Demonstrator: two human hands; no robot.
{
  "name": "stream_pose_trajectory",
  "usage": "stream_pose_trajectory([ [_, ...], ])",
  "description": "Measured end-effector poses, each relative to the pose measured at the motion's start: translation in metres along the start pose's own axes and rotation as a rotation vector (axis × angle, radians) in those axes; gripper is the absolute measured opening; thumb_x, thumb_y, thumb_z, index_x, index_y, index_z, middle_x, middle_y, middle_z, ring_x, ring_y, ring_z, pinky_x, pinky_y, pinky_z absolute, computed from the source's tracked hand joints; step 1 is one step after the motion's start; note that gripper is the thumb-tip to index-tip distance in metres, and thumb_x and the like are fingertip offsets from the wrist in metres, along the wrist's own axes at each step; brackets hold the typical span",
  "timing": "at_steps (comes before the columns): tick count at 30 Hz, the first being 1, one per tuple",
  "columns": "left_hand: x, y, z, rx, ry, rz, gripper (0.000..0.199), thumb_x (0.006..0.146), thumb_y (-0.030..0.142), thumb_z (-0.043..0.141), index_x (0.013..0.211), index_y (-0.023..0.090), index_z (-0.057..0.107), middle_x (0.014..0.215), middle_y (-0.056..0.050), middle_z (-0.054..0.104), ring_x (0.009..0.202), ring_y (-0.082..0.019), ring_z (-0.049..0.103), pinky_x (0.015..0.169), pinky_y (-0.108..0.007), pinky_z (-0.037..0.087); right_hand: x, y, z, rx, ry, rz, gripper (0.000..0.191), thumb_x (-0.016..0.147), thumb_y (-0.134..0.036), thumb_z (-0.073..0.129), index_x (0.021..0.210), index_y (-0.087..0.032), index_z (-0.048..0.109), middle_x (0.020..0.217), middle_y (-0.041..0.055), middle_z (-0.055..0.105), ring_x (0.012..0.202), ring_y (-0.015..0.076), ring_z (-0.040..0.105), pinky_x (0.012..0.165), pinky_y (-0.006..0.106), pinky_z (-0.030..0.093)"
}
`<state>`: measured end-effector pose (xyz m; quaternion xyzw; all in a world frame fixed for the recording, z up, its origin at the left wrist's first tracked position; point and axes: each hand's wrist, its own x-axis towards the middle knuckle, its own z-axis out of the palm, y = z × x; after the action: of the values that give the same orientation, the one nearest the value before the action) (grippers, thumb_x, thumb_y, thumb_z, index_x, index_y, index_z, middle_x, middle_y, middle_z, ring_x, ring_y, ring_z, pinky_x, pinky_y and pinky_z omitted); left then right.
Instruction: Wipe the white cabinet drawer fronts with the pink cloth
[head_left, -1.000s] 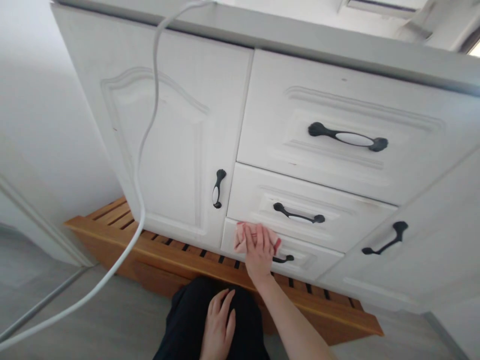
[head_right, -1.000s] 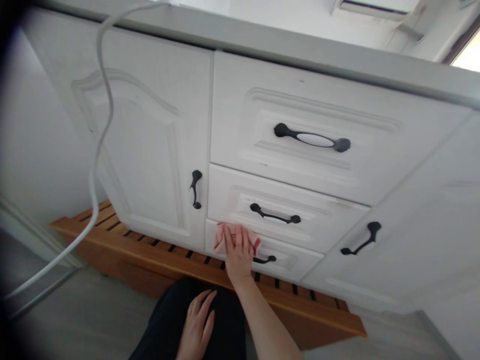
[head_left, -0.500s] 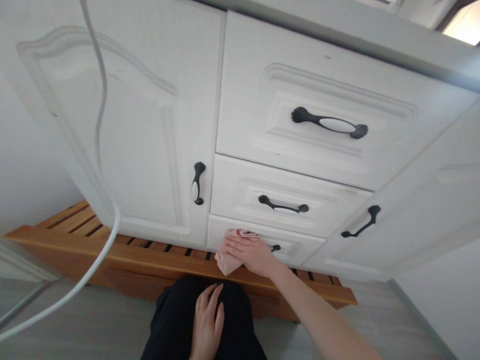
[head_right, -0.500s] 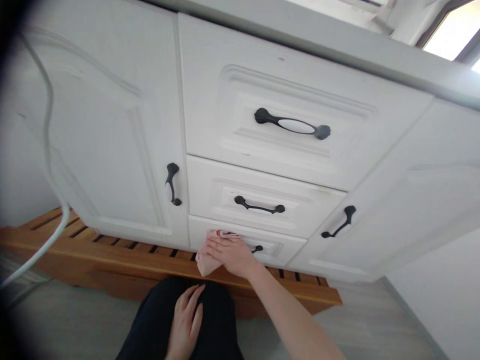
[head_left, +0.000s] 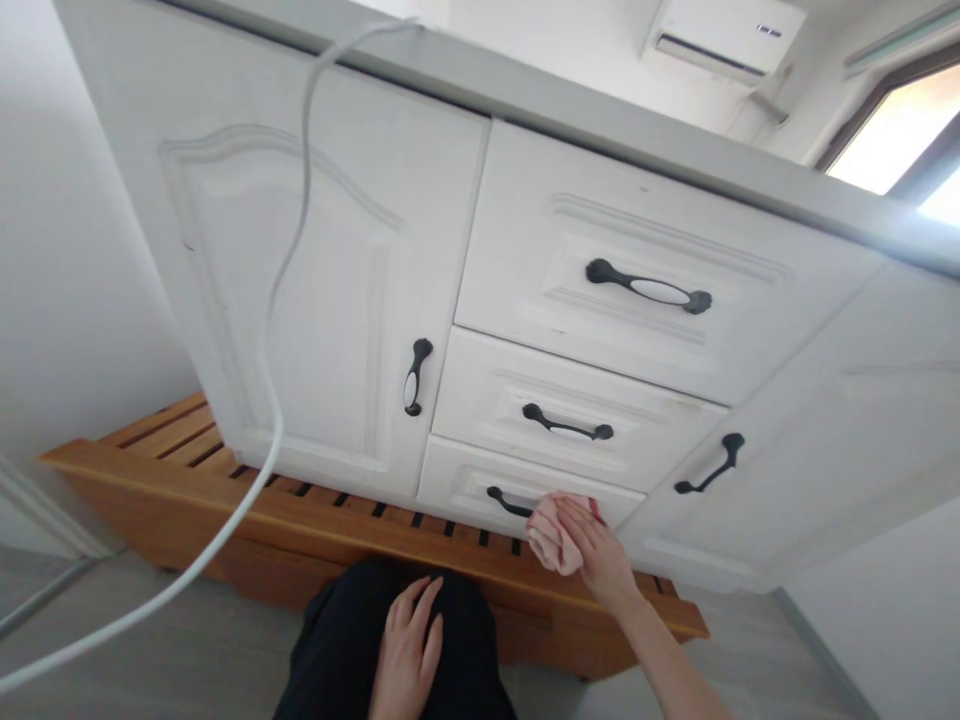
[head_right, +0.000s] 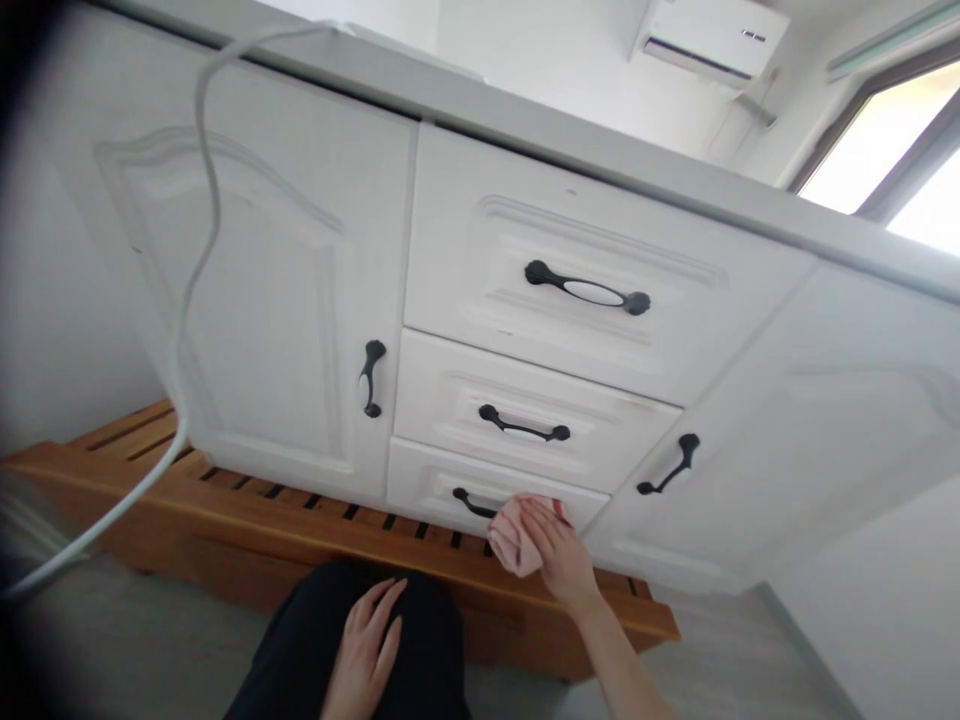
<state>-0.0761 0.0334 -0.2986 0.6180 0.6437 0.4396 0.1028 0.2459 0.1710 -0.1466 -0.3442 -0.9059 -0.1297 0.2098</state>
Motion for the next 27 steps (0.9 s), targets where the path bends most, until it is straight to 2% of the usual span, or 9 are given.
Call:
stream_pose_trajectory([
  [5,-0.002,-0.002,0.006,-0.006,0.014,-0.004,0.042,0.094,0.033,0.049,0.135,0.034,0.056,0.13,-0.006,0.063,0.12,-0.024,0.061,0.103,-0.049,0.056,-0.065,-0.001,0.009,0.163,-0.067,0.263,0.058,0.088,-0.01,0.042,0.143,-0.027,0.054,0.134,0.0064,0.067,0.122,0.021,0.065,0.099,0.037,0.058],
  [7,-0.003,0.0,0.01,-0.021,0.024,-0.016,0.042,0.094,0.033,0.049,0.135,0.035,0.056,0.13,-0.005,0.062,0.121,-0.023,0.06,0.103,-0.049,0.056,-0.06,-0.019,0.007,0.225,0.03,0.488,0.054,0.092,-0.017,0.042,0.144,-0.026,0.052,0.125,0.0067,0.072,0.107,0.0226,0.072,0.083,0.033,0.063],
  [9,-0.004,0.004,0.012,-0.036,0.028,-0.035,0.041,0.094,0.032,0.048,0.135,0.035,0.056,0.13,-0.006,0.061,0.122,-0.024,0.059,0.104,-0.05,0.055,-0.031,-0.045,-0.003,0.249,0.185,0.599,0.052,0.095,-0.024,0.044,0.147,-0.024,0.047,0.127,0.0097,0.071,0.105,0.0254,0.073,0.079,0.036,0.063],
  [10,-0.004,0.006,0.012,-0.044,0.025,-0.046,0.041,0.095,0.031,0.048,0.134,0.034,0.056,0.131,-0.006,0.061,0.123,-0.024,0.059,0.105,-0.05,0.055,-0.009,-0.059,-0.009,0.265,0.251,0.572,0.053,0.096,-0.026,0.045,0.149,-0.023,0.045,0.131,0.0108,0.069,0.11,0.026,0.071,0.085,0.039,0.062],
  [12,-0.004,0.009,0.012,-0.062,0.009,-0.069,0.04,0.096,0.031,0.045,0.134,0.033,0.056,0.132,-0.007,0.059,0.124,-0.024,0.057,0.107,-0.052,0.053,0.046,-0.085,-0.02,0.268,0.409,0.354,0.047,0.098,-0.022,0.042,0.144,-0.026,0.051,0.142,0.0094,0.061,0.132,0.0278,0.056,0.107,0.051,0.049],
  [14,-0.004,0.01,0.01,-0.076,-0.012,-0.086,0.04,0.096,0.03,0.044,0.135,0.032,0.056,0.132,-0.008,0.058,0.126,-0.024,0.055,0.108,-0.052,0.051,0.102,-0.105,-0.023,0.194,0.532,0.157,0.047,0.098,-0.021,0.047,0.144,-0.028,0.051,0.147,0.0081,0.056,0.144,0.0286,0.042,0.116,0.055,0.037],
  [18,-0.005,0.004,0.009,-0.08,-0.026,-0.099,0.041,0.097,0.031,0.043,0.136,0.031,0.055,0.133,-0.009,0.056,0.126,-0.024,0.054,0.108,-0.053,0.05,0.182,-0.128,0.011,-0.019,0.389,-0.045,0.053,0.1,-0.017,0.045,0.152,-0.029,0.04,0.153,0.0018,0.051,0.147,0.0202,0.037,0.117,0.04,0.034],
  [22,-0.006,-0.003,0.008,-0.077,-0.015,-0.103,0.04,0.097,0.031,0.044,0.135,0.031,0.055,0.133,-0.009,0.056,0.126,-0.025,0.054,0.107,-0.055,0.051,0.203,-0.144,0.065,-0.11,0.265,-0.069,0.062,0.099,-0.013,0.042,0.158,-0.03,0.027,0.161,-0.0025,0.038,0.149,0.0169,0.033,0.118,0.035,0.03],
  [27,-0.005,-0.006,0.007,-0.084,-0.01,-0.086,0.041,0.096,0.03,0.046,0.135,0.032,0.055,0.132,-0.008,0.056,0.124,-0.025,0.054,0.105,-0.053,0.052,0.18,-0.144,0.106,-0.076,0.122,-0.219,0.07,0.096,-0.005,0.039,0.16,-0.023,0.018,0.161,-0.0025,0.039,0.148,0.0103,0.033,0.116,0.028,0.034],
])
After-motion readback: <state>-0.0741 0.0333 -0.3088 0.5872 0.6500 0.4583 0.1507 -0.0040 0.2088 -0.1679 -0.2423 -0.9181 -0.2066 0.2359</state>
